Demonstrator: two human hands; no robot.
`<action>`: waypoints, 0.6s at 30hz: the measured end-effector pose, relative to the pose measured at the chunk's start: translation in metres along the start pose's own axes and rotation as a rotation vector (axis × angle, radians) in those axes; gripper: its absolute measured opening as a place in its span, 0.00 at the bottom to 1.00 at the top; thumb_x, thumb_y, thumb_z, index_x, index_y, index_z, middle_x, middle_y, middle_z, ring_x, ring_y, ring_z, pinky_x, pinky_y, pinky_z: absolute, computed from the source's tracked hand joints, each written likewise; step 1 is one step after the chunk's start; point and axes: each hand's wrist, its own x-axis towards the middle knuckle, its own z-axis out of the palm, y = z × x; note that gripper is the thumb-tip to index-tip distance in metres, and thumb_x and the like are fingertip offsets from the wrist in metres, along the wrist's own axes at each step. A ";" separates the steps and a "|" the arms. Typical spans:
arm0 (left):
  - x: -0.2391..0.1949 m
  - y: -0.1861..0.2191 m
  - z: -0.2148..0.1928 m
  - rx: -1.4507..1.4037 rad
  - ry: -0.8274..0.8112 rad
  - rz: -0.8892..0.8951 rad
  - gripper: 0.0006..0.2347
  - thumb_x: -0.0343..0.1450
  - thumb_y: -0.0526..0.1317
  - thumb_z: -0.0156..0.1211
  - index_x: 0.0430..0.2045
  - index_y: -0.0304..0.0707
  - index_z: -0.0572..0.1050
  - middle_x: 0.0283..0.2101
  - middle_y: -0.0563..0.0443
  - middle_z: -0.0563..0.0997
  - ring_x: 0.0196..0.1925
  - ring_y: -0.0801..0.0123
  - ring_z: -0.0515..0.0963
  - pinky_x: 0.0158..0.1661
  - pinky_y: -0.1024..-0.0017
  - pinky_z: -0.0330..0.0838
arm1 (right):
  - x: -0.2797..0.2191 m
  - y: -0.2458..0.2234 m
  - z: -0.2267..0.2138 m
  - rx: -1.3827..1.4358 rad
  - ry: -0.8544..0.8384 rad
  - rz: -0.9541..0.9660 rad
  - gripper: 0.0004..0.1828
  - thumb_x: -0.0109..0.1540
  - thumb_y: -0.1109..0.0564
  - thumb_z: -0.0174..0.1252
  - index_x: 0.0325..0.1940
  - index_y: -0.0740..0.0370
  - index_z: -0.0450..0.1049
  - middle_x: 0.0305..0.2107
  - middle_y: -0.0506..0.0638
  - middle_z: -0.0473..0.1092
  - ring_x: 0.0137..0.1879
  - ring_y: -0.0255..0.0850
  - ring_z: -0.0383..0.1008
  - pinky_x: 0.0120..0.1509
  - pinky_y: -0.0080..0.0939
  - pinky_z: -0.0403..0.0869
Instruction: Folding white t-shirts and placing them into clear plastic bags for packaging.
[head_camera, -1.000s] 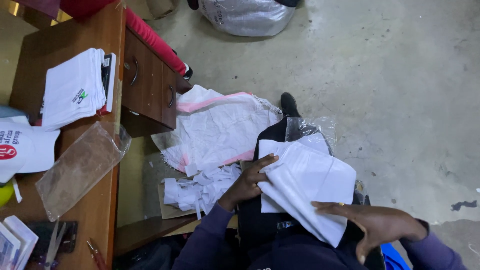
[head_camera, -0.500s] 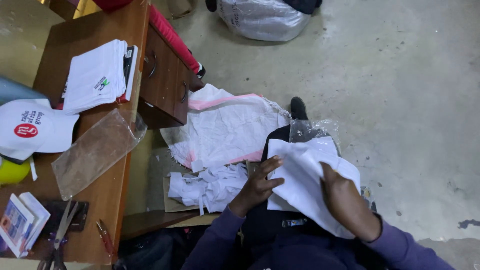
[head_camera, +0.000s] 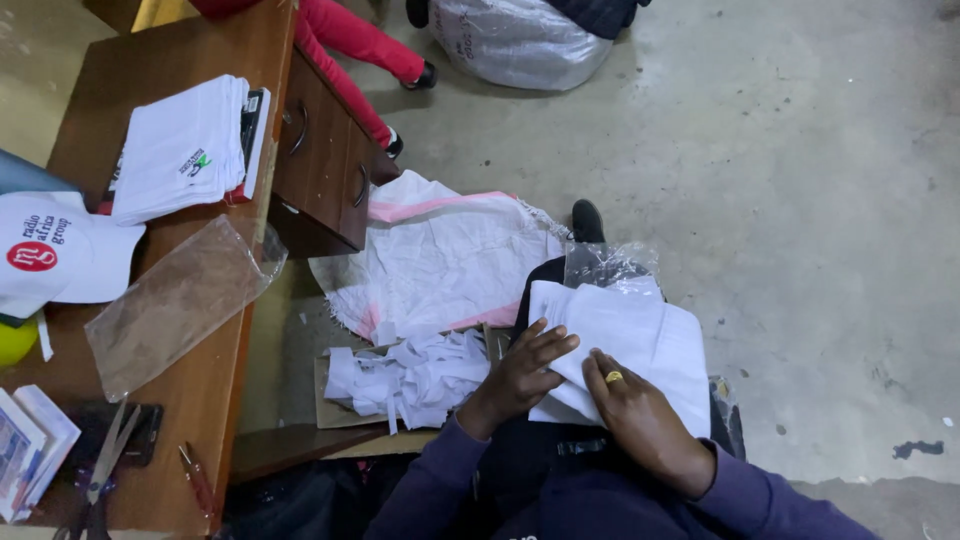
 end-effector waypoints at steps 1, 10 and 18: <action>-0.003 -0.001 -0.001 -0.036 -0.024 -0.016 0.07 0.79 0.28 0.59 0.30 0.32 0.74 0.71 0.35 0.68 0.75 0.38 0.67 0.75 0.32 0.57 | -0.003 -0.002 0.006 0.021 0.034 -0.003 0.32 0.61 0.66 0.53 0.70 0.73 0.60 0.64 0.77 0.64 0.68 0.63 0.71 0.66 0.50 0.76; -0.040 0.013 -0.006 -0.156 -0.062 -0.015 0.04 0.79 0.29 0.52 0.35 0.23 0.71 0.56 0.27 0.76 0.57 0.36 0.78 0.66 0.34 0.69 | -0.005 0.019 -0.043 0.599 -0.291 -0.145 0.30 0.70 0.51 0.50 0.74 0.68 0.61 0.68 0.68 0.63 0.70 0.62 0.68 0.71 0.54 0.69; -0.096 0.010 0.021 -0.033 -0.067 -0.060 0.03 0.79 0.29 0.51 0.43 0.31 0.65 0.49 0.30 0.73 0.59 0.29 0.76 0.59 0.39 0.75 | -0.052 0.100 -0.031 0.882 -0.254 0.131 0.25 0.71 0.47 0.47 0.71 0.52 0.73 0.71 0.51 0.67 0.79 0.49 0.63 0.81 0.53 0.60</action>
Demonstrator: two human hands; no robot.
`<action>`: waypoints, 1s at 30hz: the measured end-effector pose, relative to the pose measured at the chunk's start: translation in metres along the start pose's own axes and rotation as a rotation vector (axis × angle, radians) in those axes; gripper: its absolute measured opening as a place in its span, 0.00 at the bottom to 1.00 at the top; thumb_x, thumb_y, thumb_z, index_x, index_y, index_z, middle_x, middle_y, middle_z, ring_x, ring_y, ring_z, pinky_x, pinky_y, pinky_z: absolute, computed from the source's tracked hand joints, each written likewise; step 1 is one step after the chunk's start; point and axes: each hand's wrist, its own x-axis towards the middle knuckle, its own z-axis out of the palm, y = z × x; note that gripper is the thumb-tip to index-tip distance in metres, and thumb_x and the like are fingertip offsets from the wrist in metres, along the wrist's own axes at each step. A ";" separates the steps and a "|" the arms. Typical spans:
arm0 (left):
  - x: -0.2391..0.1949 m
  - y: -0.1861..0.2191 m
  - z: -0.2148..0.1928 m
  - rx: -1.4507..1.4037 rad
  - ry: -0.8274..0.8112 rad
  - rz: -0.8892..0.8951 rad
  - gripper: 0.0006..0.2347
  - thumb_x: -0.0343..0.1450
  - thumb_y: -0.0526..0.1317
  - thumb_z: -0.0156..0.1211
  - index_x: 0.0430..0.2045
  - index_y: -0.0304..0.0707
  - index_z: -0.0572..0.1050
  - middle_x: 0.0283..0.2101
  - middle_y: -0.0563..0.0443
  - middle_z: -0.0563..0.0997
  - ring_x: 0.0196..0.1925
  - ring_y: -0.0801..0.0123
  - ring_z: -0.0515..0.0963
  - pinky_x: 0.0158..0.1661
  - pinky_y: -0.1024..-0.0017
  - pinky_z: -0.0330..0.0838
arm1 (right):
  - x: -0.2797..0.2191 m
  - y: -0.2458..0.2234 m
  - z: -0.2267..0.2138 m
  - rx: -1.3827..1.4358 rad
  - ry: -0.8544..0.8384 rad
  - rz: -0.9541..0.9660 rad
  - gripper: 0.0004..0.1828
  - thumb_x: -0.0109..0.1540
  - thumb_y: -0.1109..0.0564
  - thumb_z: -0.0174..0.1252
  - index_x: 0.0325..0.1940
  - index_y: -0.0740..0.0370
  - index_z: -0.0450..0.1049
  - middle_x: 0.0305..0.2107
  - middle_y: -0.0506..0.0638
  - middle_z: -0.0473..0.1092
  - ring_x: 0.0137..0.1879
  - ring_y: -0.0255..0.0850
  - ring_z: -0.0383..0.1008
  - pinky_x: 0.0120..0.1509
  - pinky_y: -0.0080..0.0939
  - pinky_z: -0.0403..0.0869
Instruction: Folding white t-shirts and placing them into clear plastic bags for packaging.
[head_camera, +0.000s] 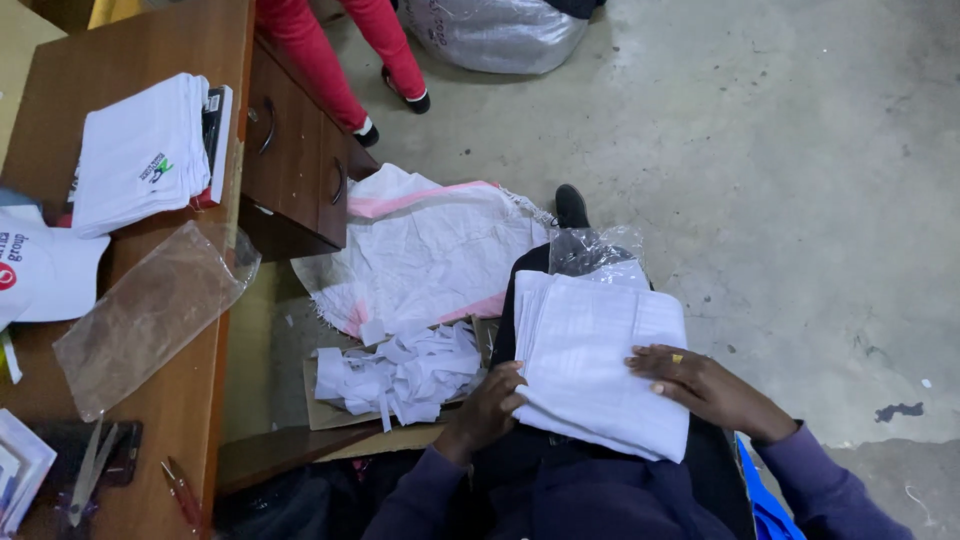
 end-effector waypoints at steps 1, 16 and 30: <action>-0.005 -0.004 0.007 -0.101 0.005 -0.154 0.10 0.71 0.24 0.56 0.43 0.32 0.65 0.47 0.33 0.73 0.60 0.31 0.74 0.62 0.39 0.71 | -0.001 -0.001 0.003 -0.030 0.016 -0.058 0.25 0.70 0.47 0.50 0.70 0.54 0.74 0.69 0.52 0.70 0.78 0.48 0.64 0.82 0.54 0.57; 0.099 -0.001 0.008 -0.328 0.393 -0.532 0.14 0.71 0.41 0.70 0.47 0.36 0.79 0.50 0.46 0.84 0.56 0.52 0.82 0.58 0.56 0.75 | -0.033 -0.016 -0.002 0.177 0.179 -0.074 0.57 0.51 0.24 0.65 0.78 0.49 0.59 0.77 0.50 0.59 0.84 0.51 0.53 0.84 0.64 0.51; 0.087 -0.006 -0.035 -0.387 0.075 -0.283 0.12 0.73 0.42 0.72 0.47 0.39 0.83 0.43 0.47 0.82 0.44 0.61 0.82 0.43 0.65 0.75 | -0.015 -0.006 -0.005 0.164 0.386 -0.014 0.17 0.61 0.51 0.64 0.51 0.55 0.88 0.50 0.48 0.86 0.60 0.44 0.84 0.64 0.45 0.81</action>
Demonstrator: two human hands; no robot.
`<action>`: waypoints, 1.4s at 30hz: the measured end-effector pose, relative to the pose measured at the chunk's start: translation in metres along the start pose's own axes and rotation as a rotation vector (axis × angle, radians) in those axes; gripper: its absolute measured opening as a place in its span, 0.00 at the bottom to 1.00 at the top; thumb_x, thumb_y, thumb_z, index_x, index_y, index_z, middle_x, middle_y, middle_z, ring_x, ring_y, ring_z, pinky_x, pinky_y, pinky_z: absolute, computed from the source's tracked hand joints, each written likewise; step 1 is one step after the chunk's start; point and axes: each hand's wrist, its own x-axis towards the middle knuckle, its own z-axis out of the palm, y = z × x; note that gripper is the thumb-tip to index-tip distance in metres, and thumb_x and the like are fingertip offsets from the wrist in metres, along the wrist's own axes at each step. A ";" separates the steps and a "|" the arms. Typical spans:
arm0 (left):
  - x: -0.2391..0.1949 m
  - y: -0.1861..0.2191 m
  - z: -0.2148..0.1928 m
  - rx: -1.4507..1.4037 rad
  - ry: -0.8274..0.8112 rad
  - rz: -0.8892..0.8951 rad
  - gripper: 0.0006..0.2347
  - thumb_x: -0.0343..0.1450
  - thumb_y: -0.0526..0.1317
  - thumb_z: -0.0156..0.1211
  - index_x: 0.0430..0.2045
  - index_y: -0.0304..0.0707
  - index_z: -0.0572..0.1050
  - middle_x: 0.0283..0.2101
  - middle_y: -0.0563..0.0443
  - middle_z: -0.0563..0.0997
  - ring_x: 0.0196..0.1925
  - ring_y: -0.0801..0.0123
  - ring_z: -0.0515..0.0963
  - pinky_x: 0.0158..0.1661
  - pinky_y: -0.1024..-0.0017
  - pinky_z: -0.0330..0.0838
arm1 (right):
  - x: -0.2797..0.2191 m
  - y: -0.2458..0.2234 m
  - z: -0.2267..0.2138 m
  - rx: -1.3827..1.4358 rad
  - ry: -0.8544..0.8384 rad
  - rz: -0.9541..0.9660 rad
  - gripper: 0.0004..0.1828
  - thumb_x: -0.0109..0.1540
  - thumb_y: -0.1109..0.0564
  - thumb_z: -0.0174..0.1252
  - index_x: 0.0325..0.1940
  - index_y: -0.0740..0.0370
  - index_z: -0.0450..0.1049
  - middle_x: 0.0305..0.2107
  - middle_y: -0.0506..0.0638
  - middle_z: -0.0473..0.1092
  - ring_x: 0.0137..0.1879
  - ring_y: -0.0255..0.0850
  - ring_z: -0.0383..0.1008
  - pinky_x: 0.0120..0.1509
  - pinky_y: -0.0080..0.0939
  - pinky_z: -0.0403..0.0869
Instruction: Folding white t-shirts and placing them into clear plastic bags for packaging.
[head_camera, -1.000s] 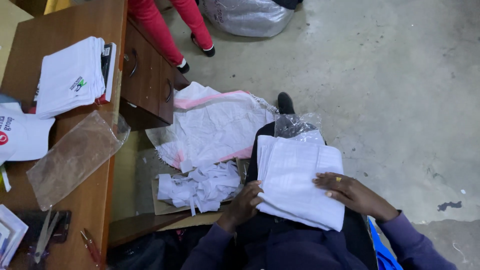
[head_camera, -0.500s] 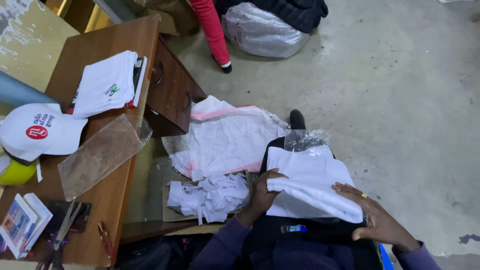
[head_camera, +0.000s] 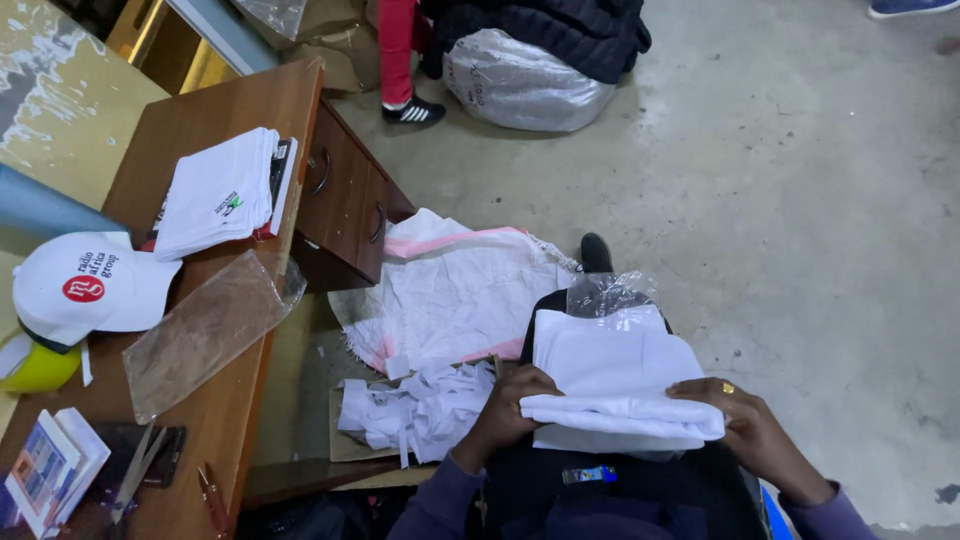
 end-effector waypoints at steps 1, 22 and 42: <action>0.001 0.006 0.004 -0.002 0.089 -0.059 0.11 0.71 0.38 0.71 0.44 0.37 0.82 0.44 0.45 0.83 0.46 0.58 0.83 0.46 0.63 0.75 | -0.002 -0.004 -0.001 -0.053 0.107 0.000 0.19 0.61 0.51 0.63 0.55 0.55 0.84 0.55 0.48 0.83 0.63 0.45 0.82 0.67 0.47 0.78; -0.029 0.018 0.017 -0.033 -0.038 -0.189 0.17 0.76 0.44 0.64 0.59 0.48 0.71 0.73 0.39 0.62 0.77 0.49 0.61 0.77 0.46 0.51 | 0.041 -0.015 0.004 0.775 0.126 1.093 0.36 0.60 0.61 0.57 0.74 0.70 0.65 0.63 0.68 0.71 0.64 0.64 0.72 0.64 0.62 0.72; -0.039 0.003 0.033 -0.676 0.133 -1.452 0.39 0.68 0.71 0.48 0.62 0.35 0.73 0.55 0.37 0.82 0.45 0.45 0.86 0.39 0.56 0.87 | -0.025 0.184 -0.001 0.397 -0.096 0.348 0.24 0.63 0.64 0.59 0.64 0.62 0.81 0.71 0.58 0.69 0.75 0.51 0.70 0.81 0.50 0.67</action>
